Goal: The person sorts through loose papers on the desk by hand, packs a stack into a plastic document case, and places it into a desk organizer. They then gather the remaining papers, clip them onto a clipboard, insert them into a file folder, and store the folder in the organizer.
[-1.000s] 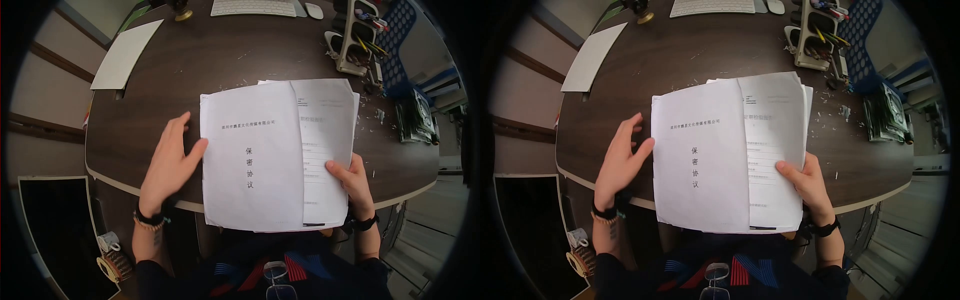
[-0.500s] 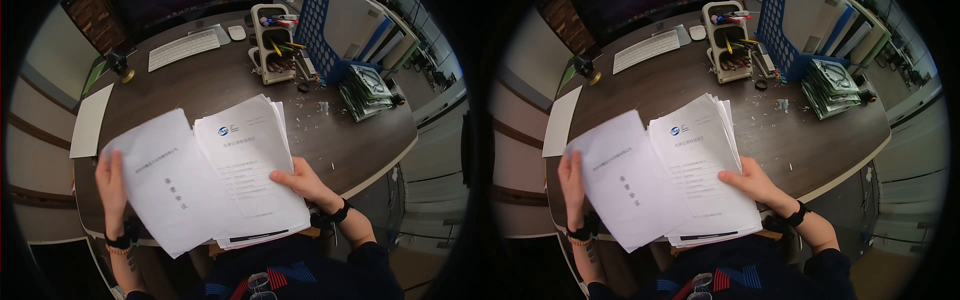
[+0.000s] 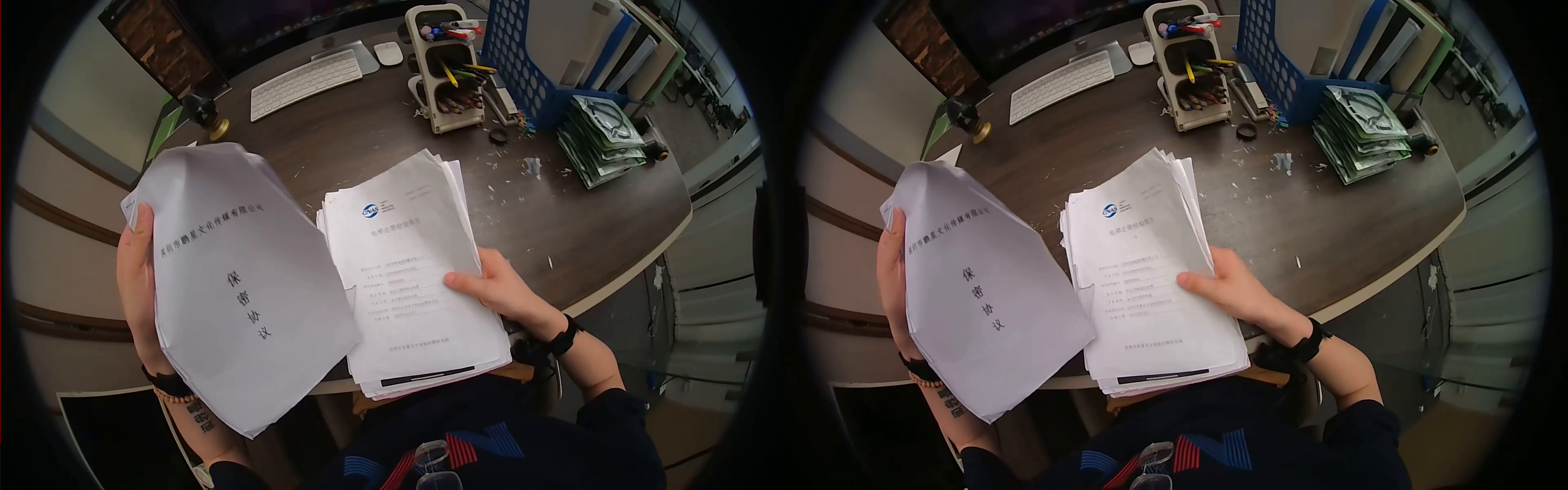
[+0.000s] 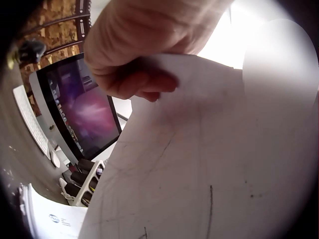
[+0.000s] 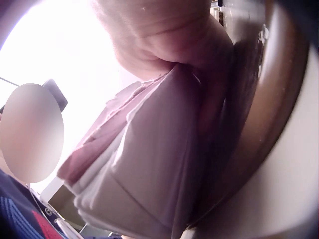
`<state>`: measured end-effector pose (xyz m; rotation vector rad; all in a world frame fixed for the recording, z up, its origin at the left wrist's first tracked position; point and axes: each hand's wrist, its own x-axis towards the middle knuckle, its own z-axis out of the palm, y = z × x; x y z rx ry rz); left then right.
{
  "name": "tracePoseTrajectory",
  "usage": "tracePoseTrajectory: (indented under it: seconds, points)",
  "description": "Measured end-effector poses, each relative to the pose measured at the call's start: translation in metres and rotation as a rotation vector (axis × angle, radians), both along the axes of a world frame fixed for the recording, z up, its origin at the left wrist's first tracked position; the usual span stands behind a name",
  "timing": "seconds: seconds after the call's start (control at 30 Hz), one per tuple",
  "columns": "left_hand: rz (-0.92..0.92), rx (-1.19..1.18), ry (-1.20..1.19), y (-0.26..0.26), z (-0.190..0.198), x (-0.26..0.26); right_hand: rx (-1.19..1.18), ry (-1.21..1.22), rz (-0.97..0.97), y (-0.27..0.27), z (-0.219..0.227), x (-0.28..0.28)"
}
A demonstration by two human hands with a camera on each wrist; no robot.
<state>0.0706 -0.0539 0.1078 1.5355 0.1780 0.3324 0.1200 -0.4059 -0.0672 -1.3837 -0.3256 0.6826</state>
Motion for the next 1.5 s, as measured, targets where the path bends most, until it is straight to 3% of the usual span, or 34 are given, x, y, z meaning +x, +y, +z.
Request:
tracePoseTrajectory:
  seconds: [0.17,0.23,0.27,0.3,0.47,0.53,0.6,0.67,0.77,0.93,1.0,1.07,1.13,1.17,1.2,1.23,1.27,1.33,1.37,1.4,1.47,1.5]
  points:
    - [-0.083,-0.199,0.049,-0.018,0.014,0.012,-0.023,0.0,0.014,-0.001,0.004,0.001]
    - [-0.018,-0.16,0.063,-0.014,0.011,0.024,-0.02,0.014,0.023,-0.001,0.006,0.002]
    - [0.047,-0.126,0.077,-0.007,0.005,0.031,-0.019,0.015,0.024,0.0,0.007,0.002]
    - [-0.112,0.051,0.115,0.026,-0.011,0.037,-0.015,0.014,0.018,0.0,0.007,0.002]
    - [-0.188,-0.047,0.086,-0.012,-0.087,0.058,-0.081,-0.036,0.022,0.0,0.009,0.002]
    - [-0.169,0.1,0.127,-0.029,-0.121,0.061,-0.162,0.002,-0.019,0.0,0.007,0.002]
    - [-0.121,0.281,0.057,-0.039,-0.156,0.065,-0.09,0.058,-0.056,0.0,0.001,0.003]
    - [-0.013,0.661,0.251,-0.046,-0.16,0.062,-0.019,0.116,-0.091,0.002,0.002,0.002]
    - [0.092,0.656,0.236,-0.057,-0.175,0.061,-0.035,0.076,-0.109,0.011,0.017,0.0]
    - [0.099,0.592,0.246,-0.066,-0.184,0.065,-0.087,-0.021,-0.033,0.013,0.009,0.0]
    - [0.147,1.013,0.2,-0.065,-0.188,0.067,-0.105,-0.03,-0.013,0.011,0.013,0.0]
    - [0.258,0.884,0.194,-0.062,-0.19,0.069,-0.119,-0.051,0.0,0.009,0.021,0.0]
    - [0.36,0.755,0.174,-0.063,-0.171,0.069,-0.093,-0.143,-0.034,0.008,0.041,0.0]
    - [0.118,0.361,0.087,-0.066,-0.139,0.062,-0.089,-0.166,-0.035,0.007,0.051,0.002]
    - [-0.126,-0.031,-0.003,-0.069,-0.111,0.054,-0.108,-0.361,-0.054,0.006,0.061,0.006]
    - [-0.116,-0.098,-0.002,-0.069,-0.094,0.045,-0.124,-0.56,-0.071,0.007,0.069,0.011]
    - [-0.109,-0.092,-0.035,-0.071,-0.078,0.037,-0.108,-0.655,-0.103,0.008,0.076,0.015]
    - [0.142,0.068,-0.37,-0.077,-0.054,0.024,-0.042,-0.746,-0.193,0.015,0.085,0.019]
    - [0.158,0.072,-0.396,-0.077,-0.051,0.018,-0.053,-0.779,-0.236,0.022,0.091,0.019]
    - [0.148,0.094,-0.437,-0.076,-0.049,0.011,-0.222,-0.942,-0.187,0.019,0.079,0.024]
    - [0.155,0.122,-0.483,-0.078,-0.047,0.003,-0.013,-1.003,-0.17,0.032,0.08,0.028]
    - [0.13,0.145,-0.474,-0.083,-0.049,0.002,-0.088,-0.766,-0.108,0.03,0.084,0.029]
